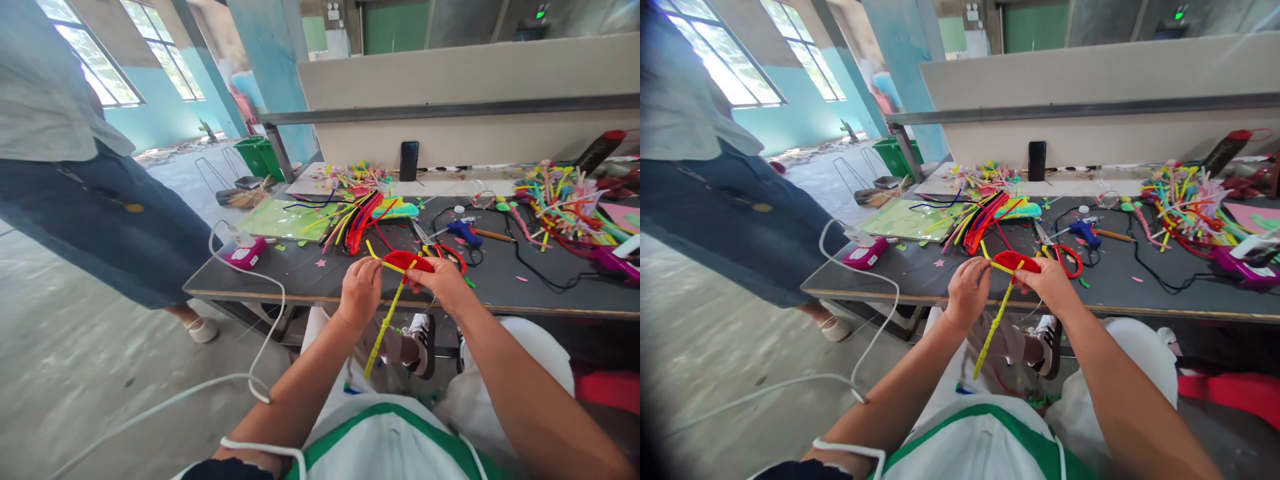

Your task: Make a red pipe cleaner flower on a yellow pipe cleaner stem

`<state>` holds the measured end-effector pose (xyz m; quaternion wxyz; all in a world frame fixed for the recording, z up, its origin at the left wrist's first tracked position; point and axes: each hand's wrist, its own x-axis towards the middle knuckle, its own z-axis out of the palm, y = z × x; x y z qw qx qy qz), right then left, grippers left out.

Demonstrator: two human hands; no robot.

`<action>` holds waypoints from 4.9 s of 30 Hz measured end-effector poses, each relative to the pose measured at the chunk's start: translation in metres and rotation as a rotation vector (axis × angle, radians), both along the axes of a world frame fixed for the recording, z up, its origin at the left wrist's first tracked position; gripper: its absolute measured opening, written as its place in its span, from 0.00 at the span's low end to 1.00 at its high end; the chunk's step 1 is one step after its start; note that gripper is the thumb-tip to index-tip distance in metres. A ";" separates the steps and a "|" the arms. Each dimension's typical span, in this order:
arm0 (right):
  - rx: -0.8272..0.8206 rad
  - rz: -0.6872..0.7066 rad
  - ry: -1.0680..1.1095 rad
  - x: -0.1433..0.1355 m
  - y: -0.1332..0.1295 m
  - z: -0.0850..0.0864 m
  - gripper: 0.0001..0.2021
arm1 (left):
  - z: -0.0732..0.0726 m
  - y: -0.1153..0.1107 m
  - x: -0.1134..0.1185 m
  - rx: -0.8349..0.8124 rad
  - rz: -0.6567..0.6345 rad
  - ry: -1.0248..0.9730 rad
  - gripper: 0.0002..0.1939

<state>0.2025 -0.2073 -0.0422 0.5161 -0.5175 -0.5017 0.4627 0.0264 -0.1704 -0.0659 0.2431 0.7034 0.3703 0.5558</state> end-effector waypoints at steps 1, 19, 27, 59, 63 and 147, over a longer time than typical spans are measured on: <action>-0.003 0.003 0.000 -0.001 0.000 0.000 0.13 | 0.001 -0.001 0.001 -0.018 -0.003 -0.021 0.09; -0.005 0.005 -0.097 -0.001 0.002 -0.004 0.11 | 0.013 0.003 0.004 -0.628 -0.206 -0.430 0.06; -0.002 0.009 -0.054 0.000 0.000 0.001 0.13 | 0.027 0.007 -0.011 -0.932 -0.590 -0.459 0.13; -0.061 0.035 -0.131 -0.002 0.003 -0.008 0.10 | 0.024 0.015 -0.011 -0.739 -0.431 -0.039 0.18; -0.083 0.053 -0.103 -0.004 0.000 -0.002 0.10 | 0.024 0.014 -0.011 -0.799 -0.485 -0.154 0.17; -0.102 0.195 -0.055 0.008 0.013 -0.001 0.12 | 0.021 0.036 -0.025 -0.617 -0.480 0.248 0.24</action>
